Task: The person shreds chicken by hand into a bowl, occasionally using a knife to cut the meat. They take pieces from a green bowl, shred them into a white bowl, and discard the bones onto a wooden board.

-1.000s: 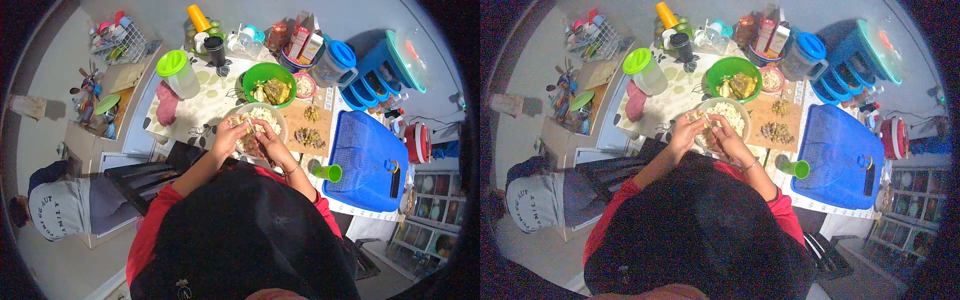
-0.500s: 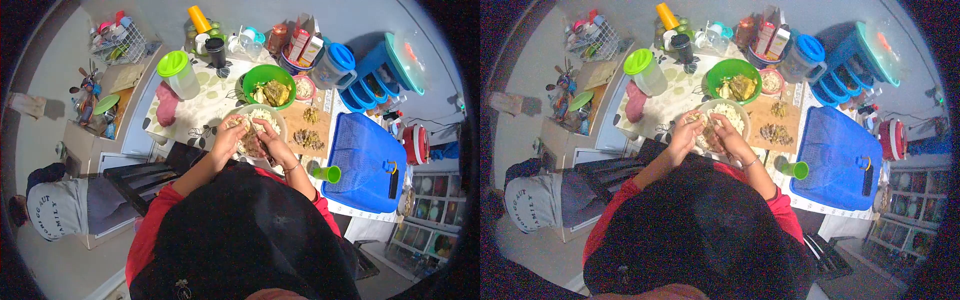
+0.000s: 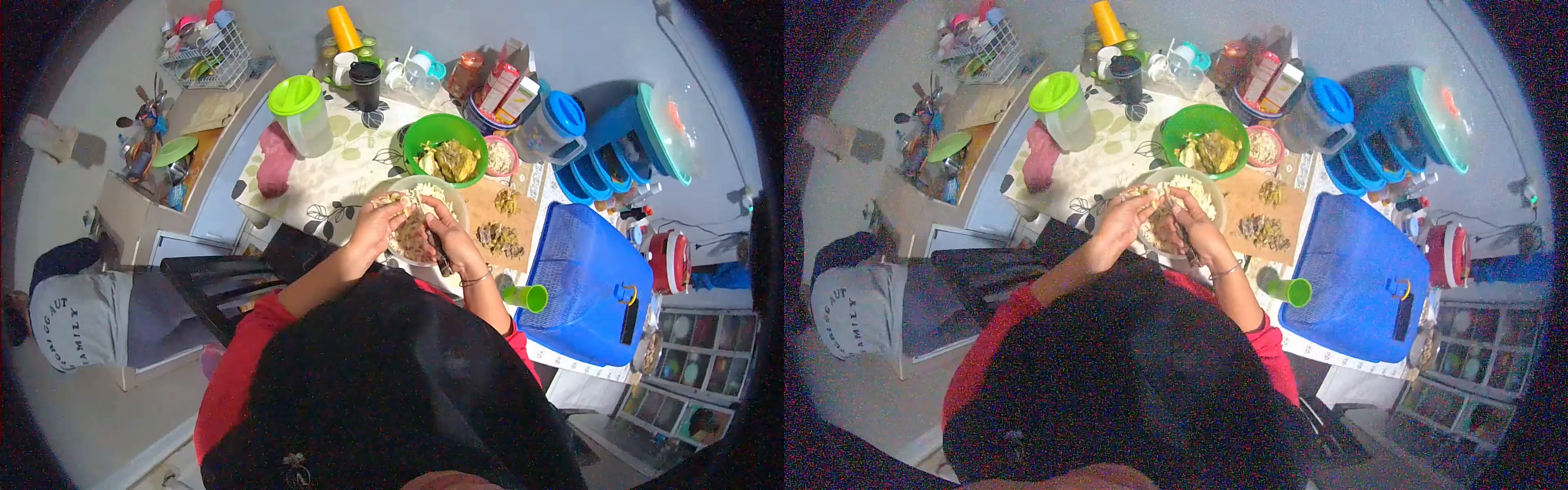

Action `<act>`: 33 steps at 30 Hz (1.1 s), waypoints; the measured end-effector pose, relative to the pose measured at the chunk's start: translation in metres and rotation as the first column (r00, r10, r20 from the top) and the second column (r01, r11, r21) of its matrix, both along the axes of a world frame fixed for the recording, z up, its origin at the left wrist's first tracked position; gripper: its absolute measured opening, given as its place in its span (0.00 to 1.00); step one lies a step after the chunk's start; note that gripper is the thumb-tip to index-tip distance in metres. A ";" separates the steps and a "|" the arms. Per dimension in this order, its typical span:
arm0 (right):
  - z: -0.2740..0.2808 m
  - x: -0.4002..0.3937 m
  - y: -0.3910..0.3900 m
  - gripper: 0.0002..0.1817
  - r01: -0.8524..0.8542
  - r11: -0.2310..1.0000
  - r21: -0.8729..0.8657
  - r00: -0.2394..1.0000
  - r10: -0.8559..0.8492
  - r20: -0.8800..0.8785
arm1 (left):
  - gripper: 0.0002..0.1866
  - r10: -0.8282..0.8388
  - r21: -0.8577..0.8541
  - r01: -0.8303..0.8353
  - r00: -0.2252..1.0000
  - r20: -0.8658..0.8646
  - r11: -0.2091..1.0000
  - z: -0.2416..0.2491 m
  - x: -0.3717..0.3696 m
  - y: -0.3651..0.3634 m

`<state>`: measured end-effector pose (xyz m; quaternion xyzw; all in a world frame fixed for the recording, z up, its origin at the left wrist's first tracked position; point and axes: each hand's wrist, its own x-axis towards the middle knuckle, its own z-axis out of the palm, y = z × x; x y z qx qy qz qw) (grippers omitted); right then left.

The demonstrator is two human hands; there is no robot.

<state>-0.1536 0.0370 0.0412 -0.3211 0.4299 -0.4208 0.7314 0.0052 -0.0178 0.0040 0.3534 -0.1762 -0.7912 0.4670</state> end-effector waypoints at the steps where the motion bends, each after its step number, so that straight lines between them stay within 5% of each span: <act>1: 0.002 0.001 0.000 0.17 -0.018 0.999 -0.039 0.999 0.016 -0.046 | 0.10 0.004 -0.014 -0.003 0.999 0.033 1.000 0.000 0.000 0.000; 6: -0.002 -0.009 -0.005 0.20 -0.009 1.000 0.029 0.997 0.011 -0.076 | 0.09 -0.019 0.003 0.019 0.995 0.099 1.000 0.008 0.001 0.002; 10: 0.005 0.005 0.002 0.19 -0.140 0.987 -0.084 0.960 0.114 -0.255 | 0.08 0.005 0.032 -0.007 0.997 0.077 0.999 -0.001 0.000 0.001; 14: 0.004 -0.005 -0.002 0.20 -0.020 1.000 0.007 0.997 0.020 -0.073 | 0.08 -0.032 0.053 0.032 0.999 0.004 0.998 0.003 -0.004 0.001; 17: 0.009 0.005 0.005 0.20 -0.090 0.995 -0.048 0.982 0.080 -0.173 | 0.08 -0.004 0.016 0.003 0.998 0.067 1.000 0.010 -0.003 0.004; 20: -0.028 0.002 -0.003 0.22 -0.126 0.908 -0.400 0.891 -0.075 -0.449 | 0.08 -0.014 0.001 0.014 0.994 0.108 1.000 0.004 -0.003 0.003; 22: -0.014 0.001 -0.002 0.22 -0.120 0.939 -0.321 0.899 -0.034 -0.437 | 0.07 -0.004 0.011 0.004 0.999 0.038 1.000 0.008 -0.004 0.005; 24: 0.013 -0.009 0.004 0.22 -0.105 0.993 0.058 0.970 0.115 -0.214 | 0.07 0.004 0.036 -0.004 1.000 -0.006 0.999 0.009 -0.004 0.003; 27: 0.011 -0.001 0.007 0.21 -0.119 0.990 -0.077 0.936 0.086 -0.342 | 0.06 0.012 0.059 -0.012 1.000 -0.015 0.998 0.006 -0.003 0.001; 29: -0.020 0.011 0.003 0.22 -0.116 0.874 -0.472 0.853 -0.156 -0.498 | 0.07 0.005 0.014 -0.005 1.000 0.009 1.000 0.008 -0.004 0.004; 31: -0.025 0.015 0.002 0.21 -0.144 0.797 -0.586 0.801 -0.254 -0.542 | 0.07 0.019 0.016 -0.019 0.999 0.039 1.000 0.006 -0.003 0.005; 33: -0.022 0.008 0.003 0.21 -0.107 0.896 -0.432 0.856 -0.138 -0.499 | 0.06 0.024 0.026 -0.025 0.999 0.044 0.999 0.000 -0.002 0.004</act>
